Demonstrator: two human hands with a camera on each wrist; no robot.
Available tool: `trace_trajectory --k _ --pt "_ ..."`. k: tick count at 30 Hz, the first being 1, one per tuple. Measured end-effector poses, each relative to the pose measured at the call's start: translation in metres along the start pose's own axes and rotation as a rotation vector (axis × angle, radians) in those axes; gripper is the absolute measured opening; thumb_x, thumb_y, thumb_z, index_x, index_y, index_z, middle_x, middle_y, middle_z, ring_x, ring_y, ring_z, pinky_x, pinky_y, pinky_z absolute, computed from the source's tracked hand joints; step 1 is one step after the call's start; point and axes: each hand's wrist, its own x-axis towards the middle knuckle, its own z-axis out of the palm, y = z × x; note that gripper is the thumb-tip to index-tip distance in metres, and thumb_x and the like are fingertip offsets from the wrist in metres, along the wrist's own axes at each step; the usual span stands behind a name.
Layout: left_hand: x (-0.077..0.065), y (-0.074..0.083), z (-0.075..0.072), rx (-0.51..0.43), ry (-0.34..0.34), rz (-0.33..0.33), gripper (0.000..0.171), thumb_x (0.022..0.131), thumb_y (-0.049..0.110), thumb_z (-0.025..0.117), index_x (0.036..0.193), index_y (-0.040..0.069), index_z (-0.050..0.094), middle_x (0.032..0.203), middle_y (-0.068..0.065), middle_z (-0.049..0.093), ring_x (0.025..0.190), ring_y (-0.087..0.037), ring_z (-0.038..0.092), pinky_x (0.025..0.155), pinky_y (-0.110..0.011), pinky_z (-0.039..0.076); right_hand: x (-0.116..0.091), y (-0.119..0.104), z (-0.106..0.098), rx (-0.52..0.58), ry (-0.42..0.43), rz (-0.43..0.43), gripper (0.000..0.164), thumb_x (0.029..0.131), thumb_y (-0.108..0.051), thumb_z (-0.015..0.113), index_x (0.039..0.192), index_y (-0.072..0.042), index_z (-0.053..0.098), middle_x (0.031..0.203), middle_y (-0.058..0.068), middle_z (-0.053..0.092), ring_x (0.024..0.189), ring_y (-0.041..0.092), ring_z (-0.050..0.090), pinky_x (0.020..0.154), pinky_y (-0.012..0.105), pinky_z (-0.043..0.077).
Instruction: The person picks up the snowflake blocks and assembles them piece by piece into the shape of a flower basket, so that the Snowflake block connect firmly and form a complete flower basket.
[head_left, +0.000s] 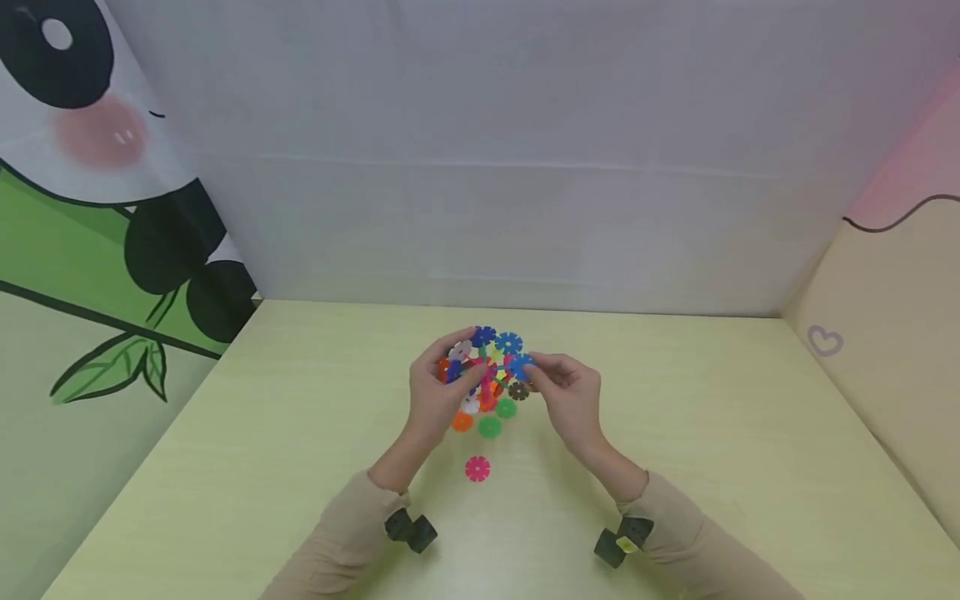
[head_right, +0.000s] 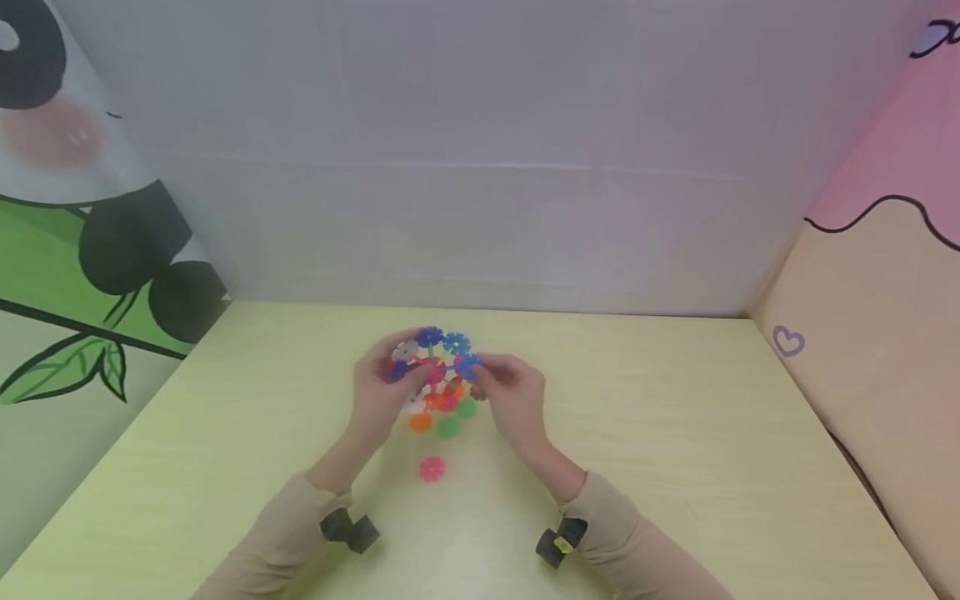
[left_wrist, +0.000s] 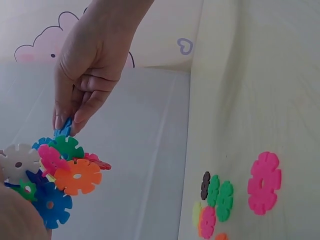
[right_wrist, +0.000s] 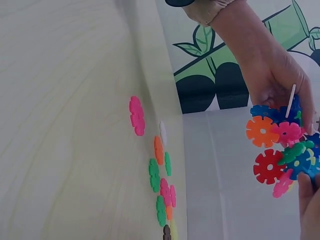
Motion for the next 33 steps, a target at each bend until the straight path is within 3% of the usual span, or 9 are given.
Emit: trace_trajectory --k 5,10,14,18,23,27,30,33 --pt "-0.005 -0.001 0.003 -0.045 0.016 -0.022 0.038 0.080 -0.003 0.065 0.117 0.002 0.057 0.121 -0.011 0.055 0.110 -0.022 0.053 0.079 -0.023 0.051 -0.001 -0.011 0.003 -0.017 -0.009 0.053 0.014 0.078 0.011 0.062 0.091 0.014 0.063 0.083 0.031 0.062 0.061 0.006 0.063 0.062 0.028 0.055" --pt "-0.008 -0.004 0.008 -0.067 0.026 -0.059 0.037 0.081 0.000 0.065 0.117 0.006 0.059 0.121 -0.008 0.055 0.104 -0.025 0.057 0.077 -0.027 0.052 -0.002 -0.028 0.007 -0.069 -0.003 0.092 0.014 0.080 0.011 0.060 0.092 0.017 0.062 0.085 0.032 0.062 0.059 0.002 0.061 0.065 0.034 0.055" --pt "-0.004 -0.008 0.004 -0.050 0.042 -0.020 0.036 0.081 0.002 0.065 0.116 0.007 0.059 0.120 -0.006 0.056 0.103 -0.021 0.058 0.077 -0.028 0.052 0.002 -0.028 0.005 -0.093 -0.047 0.082 0.015 0.081 0.007 0.061 0.095 0.014 0.063 0.086 0.030 0.063 0.063 0.006 0.062 0.066 0.033 0.055" --pt "0.002 -0.014 -0.007 -0.034 0.084 0.005 0.035 0.079 0.002 0.068 0.113 0.003 0.060 0.116 -0.009 0.059 0.106 -0.017 0.055 0.083 -0.025 0.050 0.011 -0.012 -0.003 -0.190 -0.169 0.055 0.021 0.082 -0.004 0.065 0.101 0.006 0.064 0.089 0.020 0.066 0.073 0.013 0.063 0.066 0.028 0.054" --pt "0.005 -0.021 -0.029 0.004 0.150 -0.021 0.034 0.078 0.000 0.068 0.111 0.002 0.061 0.114 -0.008 0.060 0.108 -0.014 0.053 0.084 -0.021 0.048 0.028 0.019 -0.019 -0.435 -0.389 0.035 0.027 0.084 -0.011 0.064 0.108 0.002 0.063 0.098 0.014 0.065 0.086 0.022 0.063 0.072 0.028 0.054" --pt "0.005 -0.024 -0.045 0.020 0.180 -0.048 0.034 0.078 0.000 0.068 0.111 0.002 0.061 0.115 -0.006 0.060 0.110 -0.014 0.053 0.083 -0.020 0.048 0.044 0.046 -0.030 -0.622 -0.586 0.143 0.029 0.083 -0.007 0.064 0.109 0.003 0.062 0.105 0.016 0.063 0.091 0.024 0.061 0.075 0.031 0.052" --pt "0.005 -0.025 -0.053 0.046 0.195 -0.078 0.034 0.079 0.001 0.067 0.112 0.002 0.060 0.116 -0.006 0.059 0.112 -0.013 0.052 0.082 -0.018 0.048 0.053 0.064 -0.033 -0.711 -0.677 0.236 0.033 0.080 -0.007 0.067 0.111 0.002 0.061 0.105 0.014 0.062 0.093 0.024 0.059 0.078 0.032 0.050" --pt "0.005 -0.024 -0.057 0.069 0.211 -0.113 0.034 0.080 0.002 0.067 0.113 0.004 0.060 0.118 -0.005 0.058 0.112 -0.011 0.051 0.082 -0.016 0.048 0.058 0.080 -0.032 -0.754 -0.721 0.275 0.036 0.078 -0.010 0.069 0.112 0.001 0.061 0.104 0.012 0.062 0.095 0.024 0.058 0.080 0.032 0.049"
